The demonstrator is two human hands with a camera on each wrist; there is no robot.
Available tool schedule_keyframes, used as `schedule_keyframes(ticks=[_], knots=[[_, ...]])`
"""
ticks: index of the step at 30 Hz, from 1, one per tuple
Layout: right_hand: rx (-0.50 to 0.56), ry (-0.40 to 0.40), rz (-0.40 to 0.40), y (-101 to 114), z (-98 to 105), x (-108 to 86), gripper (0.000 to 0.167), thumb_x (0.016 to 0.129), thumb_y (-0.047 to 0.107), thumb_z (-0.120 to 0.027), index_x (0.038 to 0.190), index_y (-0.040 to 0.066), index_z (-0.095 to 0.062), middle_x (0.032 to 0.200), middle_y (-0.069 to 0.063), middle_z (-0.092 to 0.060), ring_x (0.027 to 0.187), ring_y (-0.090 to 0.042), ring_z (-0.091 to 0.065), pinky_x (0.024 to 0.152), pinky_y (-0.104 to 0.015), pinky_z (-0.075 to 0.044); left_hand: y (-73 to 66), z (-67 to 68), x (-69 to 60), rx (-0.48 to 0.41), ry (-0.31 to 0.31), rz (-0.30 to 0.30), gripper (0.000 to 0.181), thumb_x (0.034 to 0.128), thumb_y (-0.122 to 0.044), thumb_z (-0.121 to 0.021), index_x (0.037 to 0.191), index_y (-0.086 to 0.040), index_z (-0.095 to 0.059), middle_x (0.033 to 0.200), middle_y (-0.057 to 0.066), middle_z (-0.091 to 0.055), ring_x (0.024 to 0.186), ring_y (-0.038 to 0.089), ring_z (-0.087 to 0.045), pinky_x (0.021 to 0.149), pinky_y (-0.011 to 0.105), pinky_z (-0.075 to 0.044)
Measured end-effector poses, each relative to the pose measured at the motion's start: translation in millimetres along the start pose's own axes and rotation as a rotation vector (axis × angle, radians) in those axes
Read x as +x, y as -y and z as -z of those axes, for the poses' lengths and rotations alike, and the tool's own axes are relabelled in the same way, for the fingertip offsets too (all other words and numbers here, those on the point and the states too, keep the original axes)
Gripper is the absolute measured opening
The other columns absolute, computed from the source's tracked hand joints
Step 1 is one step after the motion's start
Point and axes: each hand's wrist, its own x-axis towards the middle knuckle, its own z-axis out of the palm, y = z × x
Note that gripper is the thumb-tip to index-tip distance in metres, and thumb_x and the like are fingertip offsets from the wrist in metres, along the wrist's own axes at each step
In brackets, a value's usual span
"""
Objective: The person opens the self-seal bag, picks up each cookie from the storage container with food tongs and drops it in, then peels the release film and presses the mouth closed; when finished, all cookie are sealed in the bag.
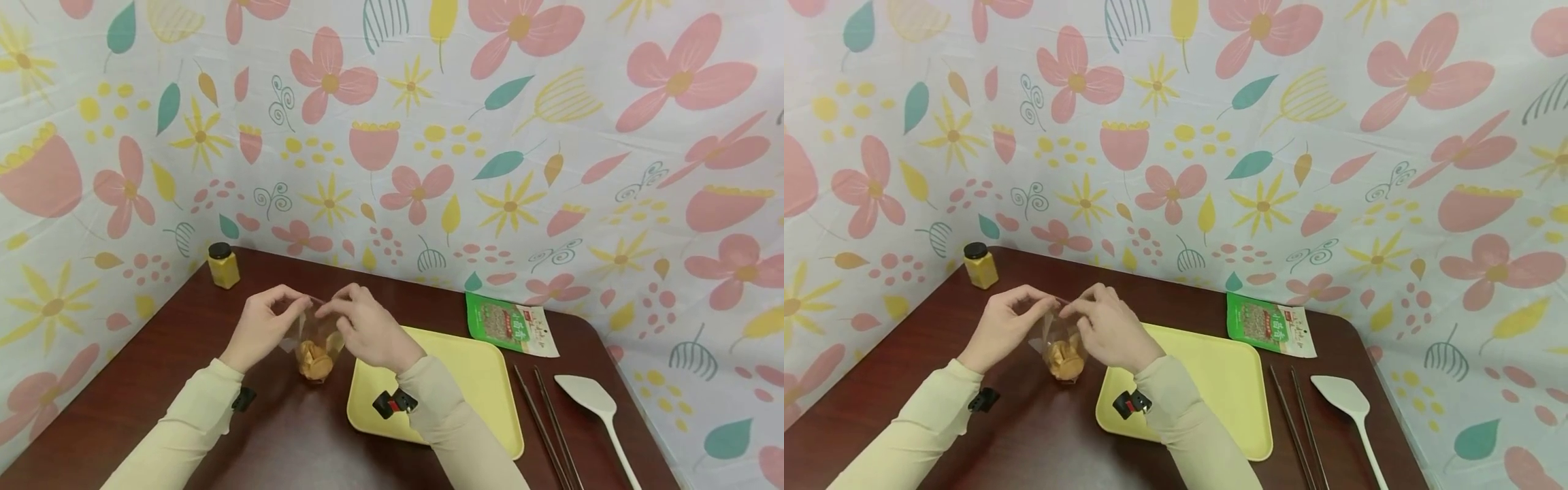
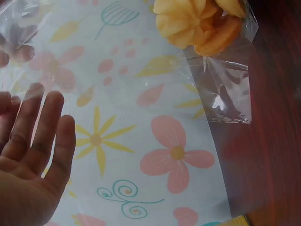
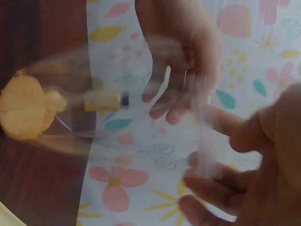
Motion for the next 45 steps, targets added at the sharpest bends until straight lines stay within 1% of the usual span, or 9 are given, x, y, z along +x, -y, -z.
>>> schedule_keyframes(ticks=[4, 8, 13, 20, 23, 29, 33, 38, 45], knots=[[-0.094, 0.109, 0.041, 6, 1, -11.9, 0.031, 0.098, 0.014, -0.045, 0.117, 0.021, -0.070, 0.132, -0.011, -0.045, 0.113, -0.024, -0.042, 0.087, -0.034, -0.043, 1.4, 1.9, 0.4, -0.014, -0.058, 0.011, 0.019, 0.0953, -0.027, -0.065, 0.100, -0.011, -0.073, 0.086, 0.005, -0.070, 0.059, 0.022, -0.055, 0.049, 0.027, -0.043], [-0.113, 0.148, 0.034, 3, 4, -18.2, 0.020, 0.096, 0.038, -0.062, 0.103, 0.024, -0.074, 0.121, -0.005, -0.052, 0.107, -0.020, -0.048, 0.084, -0.031, -0.044, 1.6, 5.8, 0.4, -0.028, -0.103, 0.016, 0.017, 0.0957, -0.022, -0.065, 0.098, -0.007, -0.073, 0.087, 0.007, -0.071, 0.067, 0.024, -0.059, 0.052, 0.025, -0.043], [-0.119, 0.049, -0.019, -8, 8, -14.9, 0.009, 0.090, 0.032, -0.070, 0.091, 0.024, -0.074, 0.095, 0.008, -0.057, 0.080, -0.008, -0.055, 0.064, -0.023, -0.046, -16.6, 12.6, -4.5, -0.039, -0.139, 0.039, 0.013, 0.0967, -0.013, -0.062, 0.095, -0.003, -0.071, 0.088, 0.014, -0.070, 0.069, 0.024, -0.058, 0.053, 0.025, -0.039], [-0.017, -0.108, -0.064, -19, 9, -10.7, 0.007, 0.096, 0.021, -0.065, 0.097, 0.019, -0.071, 0.088, 0.012, -0.054, 0.071, -0.003, -0.054, 0.060, -0.025, -0.047, 9.7, 8.1, -9.3, -0.156, -0.166, 0.019, 0.018, 0.0984, -0.020, -0.061, 0.098, -0.003, -0.067, 0.091, 0.013, -0.070, 0.081, 0.017, -0.065, 0.069, 0.026, -0.050], [0.035, -0.072, -0.093, -22, 6, -9.6, 0.007, 0.097, 0.020, -0.062, 0.099, 0.017, -0.068, 0.092, 0.010, -0.053, 0.075, -0.004, -0.055, 0.062, -0.026, -0.048, 13.7, 4.4, -13.2, -0.219, -0.151, 0.023, 0.017, 0.0989, -0.017, -0.059, 0.099, -0.001, -0.065, 0.094, 0.017, -0.070, 0.083, 0.020, -0.067, 0.076, 0.029, -0.053], [0.033, 0.049, -0.120, -29, -3, -10.0, 0.015, 0.097, 0.031, -0.063, 0.098, 0.017, -0.060, 0.096, 0.002, -0.053, 0.082, -0.009, -0.054, 0.067, -0.025, -0.047, 24.6, 0.3, -21.2, -0.251, -0.107, 0.035, 0.018, 0.1005, -0.017, -0.056, 0.103, -0.001, -0.065, 0.097, 0.017, -0.070, 0.084, 0.022, -0.067, 0.075, 0.031, -0.054], [0.086, -0.014, -0.066, -30, -6, -7.8, 0.011, 0.097, 0.027, -0.062, 0.094, 0.017, -0.060, 0.088, 0.004, -0.057, 0.076, -0.011, -0.055, 0.064, -0.026, -0.047, 34.7, 2.8, -22.6, -0.296, -0.064, 0.010, 0.022, 0.1018, -0.018, -0.054, 0.109, 0.001, -0.063, 0.102, 0.018, -0.069, 0.089, 0.021, -0.067, 0.079, 0.032, -0.053], [0.180, -0.064, -0.047, -30, -8, -4.9, 0.004, 0.099, 0.014, -0.059, 0.100, 0.010, -0.061, 0.088, 0.002, -0.064, 0.071, -0.011, -0.058, 0.061, -0.025, -0.047, 55.9, 4.8, -24.3, -0.372, 0.061, 0.028, 0.031, 0.0964, -0.008, -0.061, 0.124, 0.006, -0.056, 0.114, 0.024, -0.064, 0.099, 0.019, -0.065, 0.083, 0.030, -0.053], [0.287, -0.151, -0.058, -30, -12, -4.2, 0.014, 0.096, 0.000, -0.058, 0.109, 0.007, -0.056, 0.096, -0.004, -0.063, 0.079, -0.013, -0.062, 0.065, -0.027, -0.050, 68.5, 5.2, -24.9, -0.221, 0.128, 0.144, 0.035, 0.0866, -0.023, -0.076, 0.117, -0.009, -0.067, 0.112, 0.009, -0.068, 0.096, 0.015, -0.066, 0.080, 0.029, -0.053]])
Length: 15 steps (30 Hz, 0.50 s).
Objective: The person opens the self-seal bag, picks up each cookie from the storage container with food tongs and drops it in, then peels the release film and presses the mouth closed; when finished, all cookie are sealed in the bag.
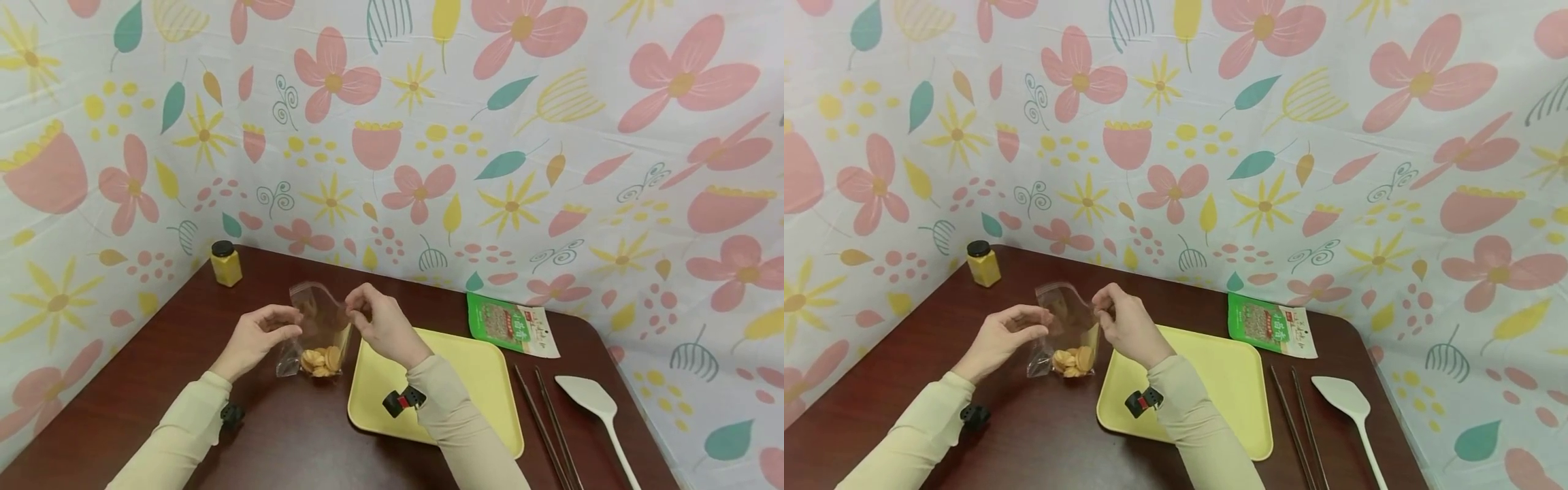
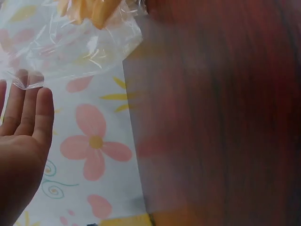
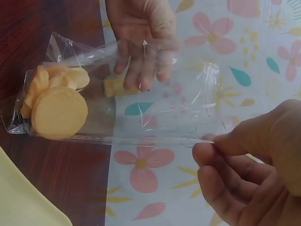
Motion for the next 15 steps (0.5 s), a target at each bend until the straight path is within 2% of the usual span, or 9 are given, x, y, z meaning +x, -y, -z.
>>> schedule_keyframes(ticks=[5, 9, 12, 15], knots=[[0.051, 0.010, -0.048, -8, 0, -0.8, 0.033, 0.097, -0.004, -0.051, 0.126, 0.008, -0.044, 0.108, -0.011, -0.057, 0.088, -0.015, -0.062, 0.074, -0.028, -0.052, 4.1, 2.1, 0.2, 0.011, 0.000, 0.030, 0.037, 0.0859, -0.023, -0.076, 0.118, -0.008, -0.067, 0.110, 0.008, -0.069, 0.095, 0.015, -0.066, 0.079, 0.029, -0.053], [0.069, 0.088, -0.087, -16, -2, -3.1, 0.046, 0.094, -0.006, -0.049, 0.135, 0.005, -0.033, 0.114, -0.014, -0.051, 0.094, -0.021, -0.057, 0.079, -0.032, -0.050, 5.7, 0.7, 1.4, -0.019, 0.007, 0.009, 0.032, 0.0860, -0.020, -0.076, 0.115, -0.009, -0.068, 0.112, 0.010, -0.068, 0.095, 0.016, -0.067, 0.079, 0.029, -0.053], [0.056, 0.146, -0.122, -22, -5, -5.3, 0.049, 0.095, 0.002, -0.057, 0.137, 0.005, -0.032, 0.110, -0.011, -0.053, 0.094, -0.023, -0.057, 0.078, -0.033, -0.049, 4.9, -1.6, 2.2, -0.025, -0.004, -0.012, 0.028, 0.0867, -0.018, -0.075, 0.113, -0.008, -0.069, 0.110, 0.011, -0.069, 0.095, 0.016, -0.066, 0.079, 0.028, -0.054], [0.040, 0.141, -0.151, -25, -11, -6.5, 0.045, 0.095, 0.014, -0.065, 0.133, 0.008, -0.041, 0.101, -0.004, -0.059, 0.089, -0.021, -0.060, 0.074, -0.031, -0.049, 3.8, -3.3, 2.5, -0.017, -0.025, -0.029, 0.026, 0.0871, -0.016, -0.075, 0.111, -0.009, -0.069, 0.108, 0.011, -0.069, 0.094, 0.015, -0.066, 0.077, 0.027, -0.053]])
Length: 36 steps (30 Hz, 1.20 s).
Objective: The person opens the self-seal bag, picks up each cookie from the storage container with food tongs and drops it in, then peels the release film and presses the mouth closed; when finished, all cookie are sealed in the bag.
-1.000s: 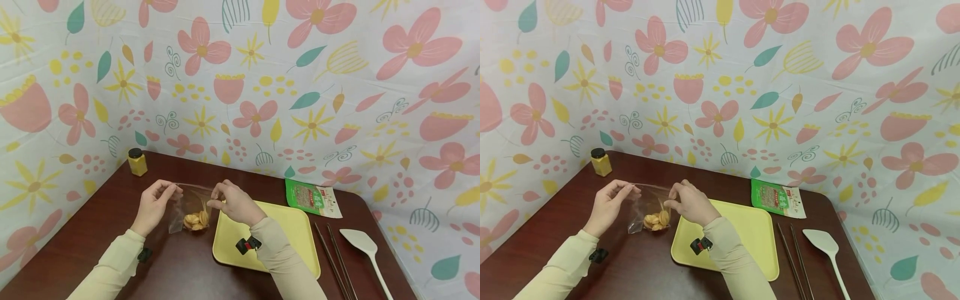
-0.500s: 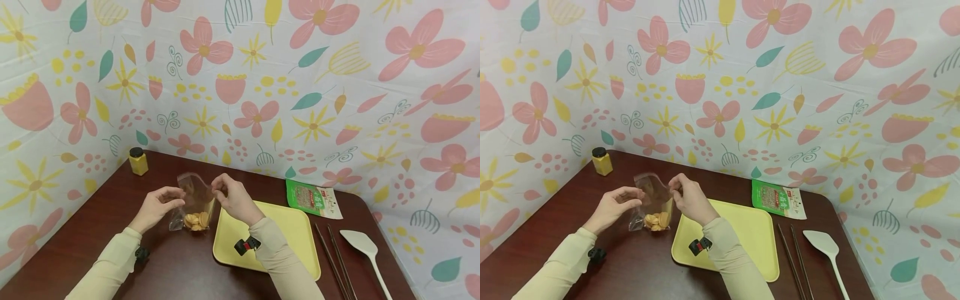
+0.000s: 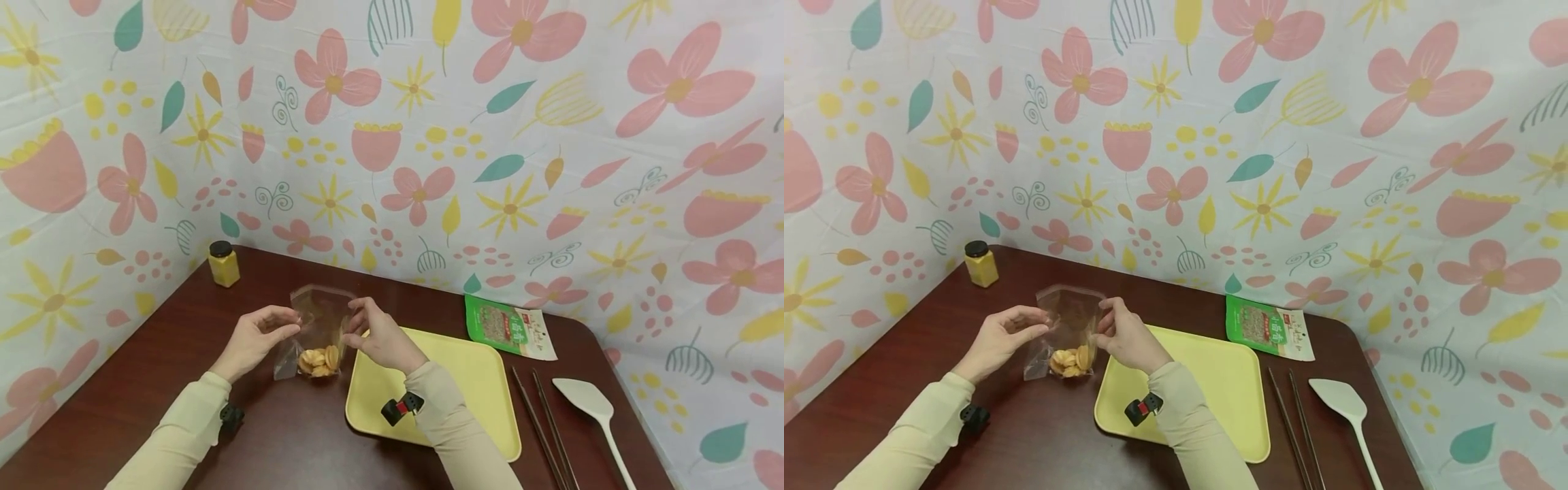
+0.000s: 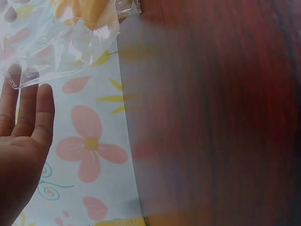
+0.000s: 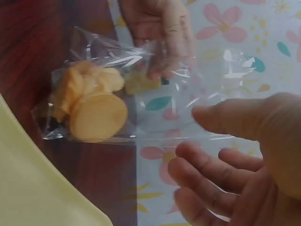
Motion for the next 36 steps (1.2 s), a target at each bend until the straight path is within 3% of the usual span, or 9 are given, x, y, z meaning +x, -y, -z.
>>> schedule_keyframes(ticks=[4, 7, 12, 16, 19, 22, 25, 30, 36], knots=[[-0.023, -0.064, -0.003, -3, -6, 1.9, 0.034, 0.094, 0.014, -0.067, 0.124, 0.009, -0.051, 0.090, 0.005, -0.065, 0.081, -0.014, -0.061, 0.071, -0.030, -0.048, 1.1, -0.7, -0.2, -0.011, -0.011, -0.012, 0.027, 0.0876, -0.014, -0.074, 0.113, -0.007, -0.067, 0.109, 0.012, -0.068, 0.096, 0.016, -0.065, 0.078, 0.026, -0.052], [-0.033, -0.086, -0.003, -4, -8, 2.7, 0.033, 0.094, 0.011, -0.066, 0.124, 0.008, -0.052, 0.086, 0.007, -0.066, 0.077, -0.011, -0.060, 0.070, -0.029, -0.047, 3.8, -0.3, -0.4, -0.014, -0.015, 0.020, 0.031, 0.0874, -0.017, -0.075, 0.115, -0.006, -0.065, 0.112, 0.013, -0.067, 0.100, 0.016, -0.064, 0.082, 0.025, -0.051], [-0.019, -0.098, 0.003, -5, -8, 2.6, 0.037, 0.094, 0.007, -0.064, 0.127, 0.004, -0.048, 0.083, 0.006, -0.064, 0.075, -0.012, -0.058, 0.073, -0.029, -0.046, 8.3, 2.0, -1.6, 0.116, -0.016, 0.111, 0.031, 0.0866, -0.027, -0.075, 0.110, -0.008, -0.069, 0.108, 0.008, -0.069, 0.096, 0.016, -0.064, 0.078, 0.025, -0.051], [0.008, -0.133, 0.039, -6, -9, 3.4, 0.034, 0.093, 0.005, -0.064, 0.124, 0.003, -0.049, 0.082, 0.006, -0.064, 0.076, -0.012, -0.058, 0.070, -0.029, -0.046, 7.9, 3.9, -0.7, 0.187, -0.013, 0.118, 0.024, 0.0869, -0.029, -0.075, 0.101, -0.010, -0.073, 0.100, 0.004, -0.071, 0.092, 0.017, -0.062, 0.073, 0.028, -0.049], [0.042, -0.191, 0.082, -4, -8, 1.7, 0.033, 0.094, 0.006, -0.062, 0.124, 0.007, -0.048, 0.084, 0.006, -0.064, 0.076, -0.011, -0.057, 0.067, -0.029, -0.047, 7.7, 7.3, -1.2, 0.119, -0.025, 0.082, 0.019, 0.0883, -0.026, -0.074, 0.098, -0.009, -0.073, 0.096, 0.004, -0.072, 0.090, 0.016, -0.063, 0.075, 0.028, -0.049], [0.061, -0.313, 0.161, 0, -6, -1.3, 0.034, 0.095, 0.004, -0.061, 0.125, 0.010, -0.046, 0.088, 0.004, -0.064, 0.072, -0.012, -0.055, 0.064, -0.029, -0.047, 3.7, 11.8, -3.0, -0.028, -0.045, 0.043, 0.020, 0.0925, -0.020, -0.069, 0.102, -0.002, -0.069, 0.102, 0.010, -0.071, 0.094, 0.017, -0.066, 0.080, 0.028, -0.051], [0.014, -0.367, 0.253, 4, -2, -2.5, 0.036, 0.095, 0.001, -0.060, 0.126, 0.009, -0.044, 0.090, 0.000, -0.063, 0.071, -0.011, -0.055, 0.063, -0.028, -0.047, -0.7, 14.2, -1.7, -0.110, -0.044, 0.012, 0.024, 0.0968, -0.019, -0.062, 0.107, 0.003, -0.064, 0.110, 0.013, -0.070, 0.101, 0.018, -0.066, 0.087, 0.028, -0.051], [-0.020, -0.345, 0.311, 6, 2, 0.7, 0.036, 0.096, 0.000, -0.059, 0.127, 0.008, -0.043, 0.090, -0.002, -0.062, 0.072, -0.013, -0.057, 0.064, -0.027, -0.048, 0.2, 9.7, 2.7, -0.146, -0.014, -0.005, 0.023, 0.0971, -0.017, -0.062, 0.106, 0.004, -0.059, 0.113, 0.014, -0.069, 0.104, 0.019, -0.066, 0.089, 0.029, -0.050], [-0.039, -0.287, 0.270, 0, 2, 3.2, 0.038, 0.097, 0.004, -0.058, 0.131, 0.008, -0.040, 0.093, 0.001, -0.061, 0.073, -0.010, -0.054, 0.066, -0.028, -0.047, 5.3, 4.1, 0.2, -0.228, 0.017, 0.012, 0.023, 0.0996, -0.016, -0.057, 0.107, 0.005, -0.052, 0.109, 0.018, -0.070, 0.102, 0.025, -0.067, 0.089, 0.033, -0.051]])
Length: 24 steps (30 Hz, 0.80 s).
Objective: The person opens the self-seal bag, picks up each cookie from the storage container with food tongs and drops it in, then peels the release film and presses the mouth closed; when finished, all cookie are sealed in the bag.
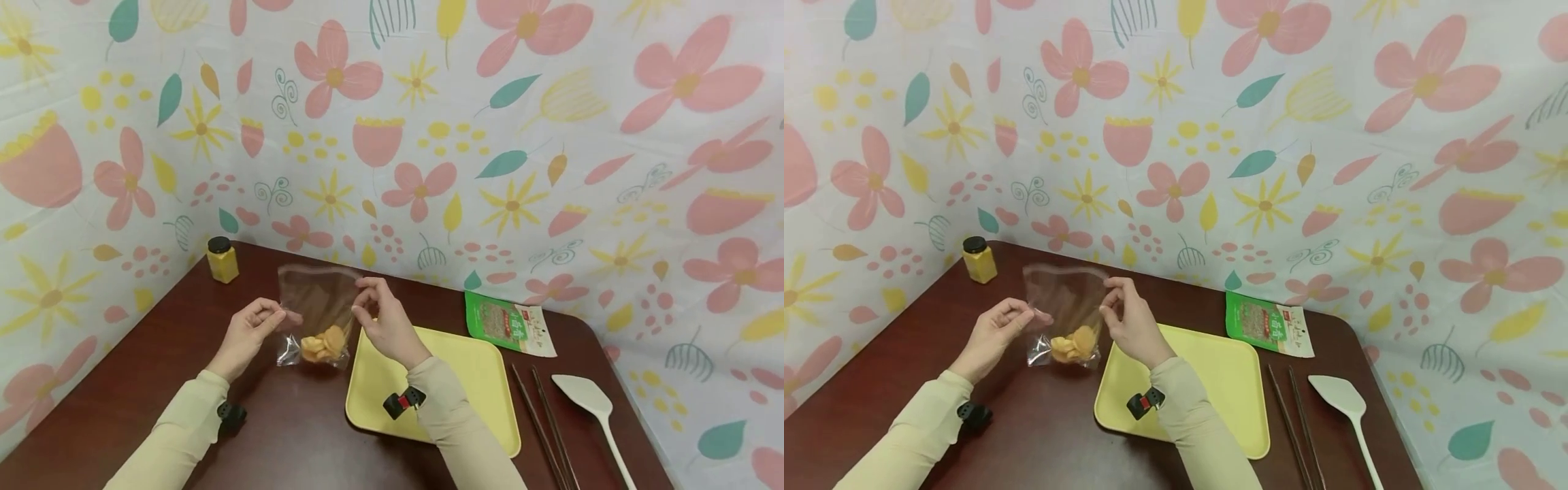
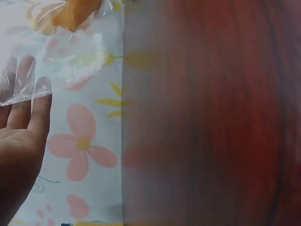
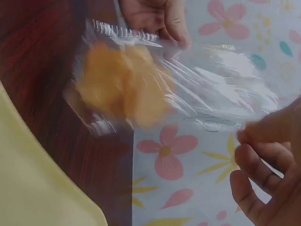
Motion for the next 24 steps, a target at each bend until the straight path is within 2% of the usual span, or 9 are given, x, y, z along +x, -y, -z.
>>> schedule_keyframes(ticks=[6, 10, 12, 16, 19, 24], knots=[[0.052, -0.029, -0.085, -3, 0, 0.8, 0.038, 0.101, 0.006, -0.052, 0.137, 0.007, -0.041, 0.096, -0.002, -0.057, 0.071, -0.013, -0.051, 0.063, -0.028, -0.044, -3.4, -5.4, 3.0, -0.114, -0.064, -0.006, 0.027, 0.1021, -0.020, -0.053, 0.107, 0.006, -0.049, 0.107, 0.016, -0.070, 0.099, 0.025, -0.067, 0.085, 0.033, -0.052], [0.102, -0.056, -0.137, -6, -1, 3.0, 0.031, 0.101, 0.006, -0.052, 0.131, 0.007, -0.050, 0.094, -0.003, -0.056, 0.072, -0.014, -0.052, 0.062, -0.028, -0.043, -7.0, -10.4, 7.9, -0.153, -0.089, -0.020, 0.027, 0.1014, -0.018, -0.054, 0.108, 0.008, -0.048, 0.101, 0.014, -0.072, 0.095, 0.023, -0.069, 0.084, 0.032, -0.052], [0.108, -0.057, -0.161, -7, -2, 4.1, 0.025, 0.100, 0.007, -0.054, 0.124, 0.007, -0.057, 0.094, -0.003, -0.058, 0.075, -0.014, -0.054, 0.062, -0.027, -0.044, -7.8, -11.8, 9.8, -0.133, -0.101, -0.013, 0.028, 0.1004, -0.017, -0.056, 0.110, 0.008, -0.048, 0.099, 0.013, -0.072, 0.093, 0.022, -0.069, 0.084, 0.031, -0.052], [0.087, -0.027, -0.215, -11, -4, 3.9, 0.018, 0.099, 0.008, -0.056, 0.113, 0.008, -0.067, 0.096, -0.002, -0.064, 0.080, -0.012, -0.057, 0.065, -0.026, -0.045, -6.6, -10.2, 9.6, -0.022, -0.125, 0.031, 0.031, 0.0989, -0.020, -0.060, 0.115, 0.006, -0.053, 0.098, 0.014, -0.072, 0.092, 0.021, -0.069, 0.085, 0.028, -0.051], [0.062, 0.002, -0.253, -13, -4, 2.1, 0.016, 0.099, 0.009, -0.056, 0.110, 0.007, -0.069, 0.098, -0.003, -0.067, 0.075, -0.013, -0.056, 0.061, -0.026, -0.043, -4.7, -6.5, 7.1, 0.065, -0.131, 0.067, 0.031, 0.0982, -0.025, -0.061, 0.114, 0.002, -0.058, 0.102, 0.014, -0.072, 0.096, 0.019, -0.068, 0.085, 0.027, -0.050], [0.031, 0.029, -0.286, -16, -3, 0.6, 0.014, 0.099, 0.012, -0.057, 0.101, 0.009, -0.071, 0.103, -0.003, -0.068, 0.072, -0.014, -0.054, 0.060, -0.026, -0.042, -2.1, -1.9, 4.7, 0.096, -0.108, 0.051, 0.028, 0.0965, -0.023, -0.064, 0.111, 0.000, -0.061, 0.111, 0.013, -0.070, 0.105, 0.017, -0.064, 0.089, 0.025, -0.048]])
